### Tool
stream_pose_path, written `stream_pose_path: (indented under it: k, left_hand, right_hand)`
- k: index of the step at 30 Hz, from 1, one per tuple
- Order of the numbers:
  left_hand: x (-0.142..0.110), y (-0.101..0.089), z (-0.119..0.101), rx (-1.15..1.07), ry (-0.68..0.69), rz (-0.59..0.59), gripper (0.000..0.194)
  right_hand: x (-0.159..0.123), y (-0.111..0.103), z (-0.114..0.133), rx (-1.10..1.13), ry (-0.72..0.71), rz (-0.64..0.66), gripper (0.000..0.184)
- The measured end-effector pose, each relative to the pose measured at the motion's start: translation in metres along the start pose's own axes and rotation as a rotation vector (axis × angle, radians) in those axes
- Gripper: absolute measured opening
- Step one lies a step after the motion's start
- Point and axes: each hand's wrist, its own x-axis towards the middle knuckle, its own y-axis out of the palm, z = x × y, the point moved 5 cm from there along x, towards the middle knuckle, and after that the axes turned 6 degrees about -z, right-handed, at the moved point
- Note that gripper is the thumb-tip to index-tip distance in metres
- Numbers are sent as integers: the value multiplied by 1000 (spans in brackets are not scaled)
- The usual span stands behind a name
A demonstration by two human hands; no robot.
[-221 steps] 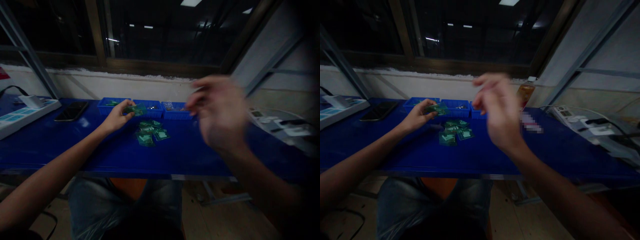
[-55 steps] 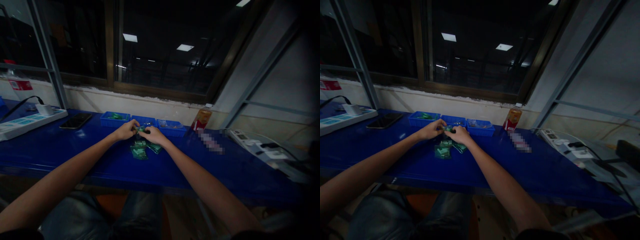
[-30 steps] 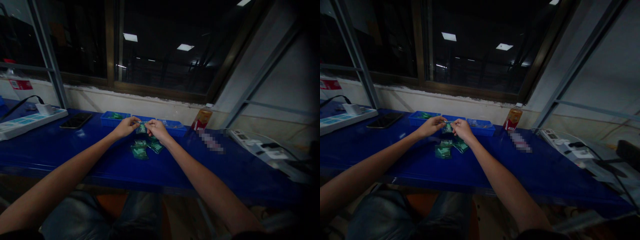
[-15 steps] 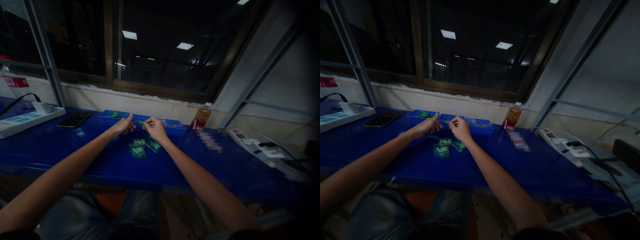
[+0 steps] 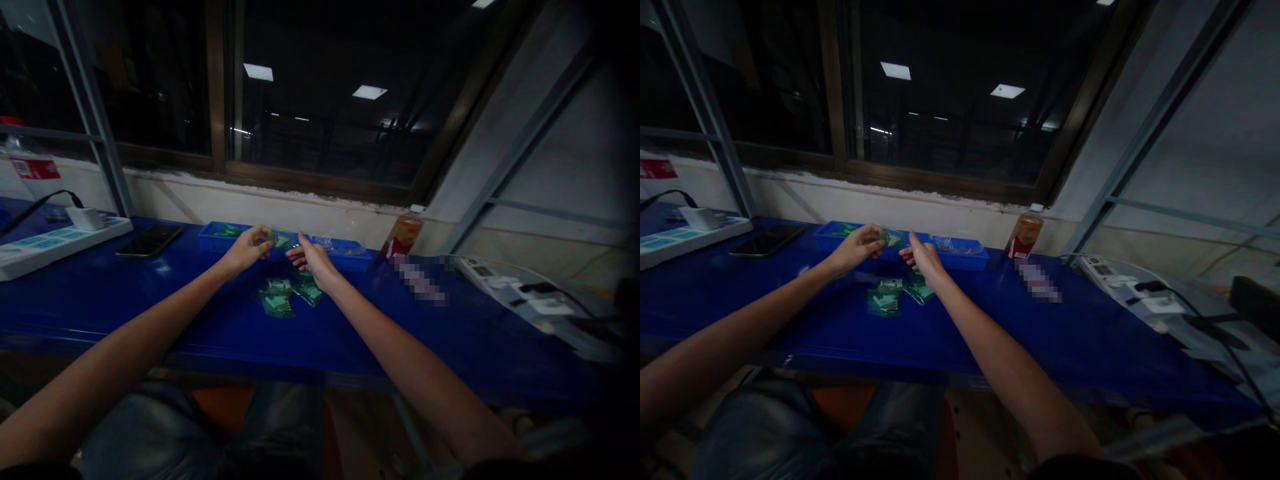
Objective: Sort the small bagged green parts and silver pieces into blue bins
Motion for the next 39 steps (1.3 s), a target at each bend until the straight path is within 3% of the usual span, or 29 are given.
stream_pose_path:
  k: [2, 4, 8, 11, 17, 20, 24, 28, 33, 35, 39]
  left_hand:
    - [0, 2, -3, -8, 49, 29, 12]
    - [0, 3, -5, 3, 88, 57, 11]
    - [2, 1, -3, 85, 161, 56, 10]
    - [4, -3, 0, 176, 170, 5, 12]
    - [-1, -2, 1, 197, -24, 41, 17]
    - [-5, 2, 2, 134, -158, 88, 28]
    - [-6, 0, 6, 49, -305, 48, 51]
    - [-6, -4, 11, 61, -379, 25, 44]
    - [-3, -4, 8, 48, -208, 11, 18]
    - [-1, -3, 6, 56, -122, 6, 17]
    - [-2, 0, -7, 224, 122, 52, 15]
  right_hand:
    - [-3, 1, -1, 66, 69, 52, 55]
    - [-5, 4, 1, 125, 86, 93, 50]
    - [-7, 9, 5, 103, -18, 73, 22]
    - [-6, 6, 7, 21, -124, -14, 15]
    - [-3, -8, 14, -161, -355, -205, 22]
    - [-8, -3, 20, -268, -487, -176, 22]
    - [-20, 8, 28, -375, -659, -124, 16]
    - [-25, 10, 29, -422, -736, -117, 18]
    - [-16, 9, 21, -328, -609, -93, 20]
    - [-11, 9, 16, -292, -518, -72, 17]
    - [-4, 8, 7, -100, -262, -27, 36]
